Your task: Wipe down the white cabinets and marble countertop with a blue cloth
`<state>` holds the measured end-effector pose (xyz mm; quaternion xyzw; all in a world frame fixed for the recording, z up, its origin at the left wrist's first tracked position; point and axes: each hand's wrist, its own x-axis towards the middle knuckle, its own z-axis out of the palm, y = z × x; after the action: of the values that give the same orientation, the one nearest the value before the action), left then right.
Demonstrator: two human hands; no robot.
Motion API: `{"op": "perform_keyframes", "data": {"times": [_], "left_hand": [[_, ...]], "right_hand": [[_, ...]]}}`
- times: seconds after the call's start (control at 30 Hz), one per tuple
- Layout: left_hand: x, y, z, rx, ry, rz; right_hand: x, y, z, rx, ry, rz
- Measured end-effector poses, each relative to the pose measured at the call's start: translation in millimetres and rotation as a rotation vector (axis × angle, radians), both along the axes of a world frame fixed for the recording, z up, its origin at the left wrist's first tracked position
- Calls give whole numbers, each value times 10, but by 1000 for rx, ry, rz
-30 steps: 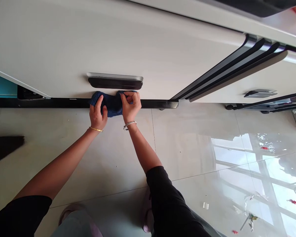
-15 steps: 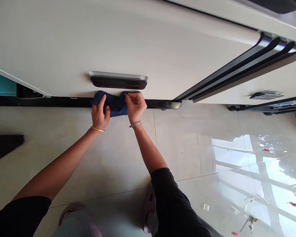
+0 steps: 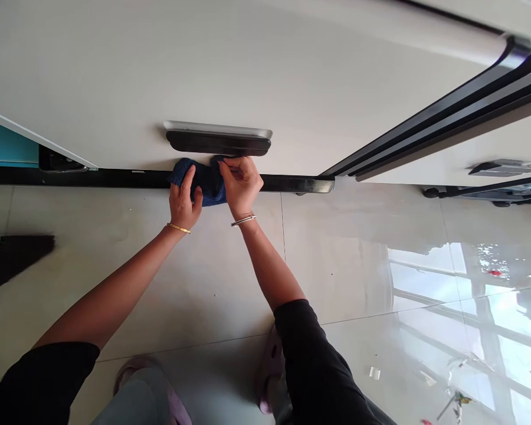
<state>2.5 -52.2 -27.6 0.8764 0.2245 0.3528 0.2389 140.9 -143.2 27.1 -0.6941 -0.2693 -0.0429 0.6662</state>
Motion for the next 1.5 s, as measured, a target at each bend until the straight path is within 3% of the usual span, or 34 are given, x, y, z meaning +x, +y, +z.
{"op": "perform_keyframes", "data": {"times": [0.27,0.43,0.6,0.77,0.9,1.0,1.13,1.2,1.3,1.37,1.43,1.5], "left_hand": [[0,-18,21,21,-2,1],[-12,-17,48,4,24,-6],[-11,-30,53,-23,10,-3],[8,-40,16,-17,16,-28],[83,-109,-83,39,15,50],[238,-251,-131,106,57,11],[662,-590,15,298,157,-328],[991,-793,178,357,176,-401],[1503,-1014,414,361,212,-386],[1706,-1034,501,349,252,-408],[1706,-924,508,343,303,-460],[1487,-700,452,329,361,-488]], "right_hand": [[12,-34,47,-64,-84,23],[7,-29,62,-62,-26,-30],[-3,-18,50,-71,-65,30],[44,-20,3,-26,-12,-56],[-168,72,42,-92,-116,38],[-211,-178,-14,-114,-119,-27],[245,-854,-141,-72,-128,-475],[600,-1073,-158,-100,-207,-603],[963,-1088,-163,-239,-331,-613],[969,-947,-198,-362,-318,-563],[783,-758,-269,-458,-233,-486],[460,-560,-348,-510,-159,-387]]}}
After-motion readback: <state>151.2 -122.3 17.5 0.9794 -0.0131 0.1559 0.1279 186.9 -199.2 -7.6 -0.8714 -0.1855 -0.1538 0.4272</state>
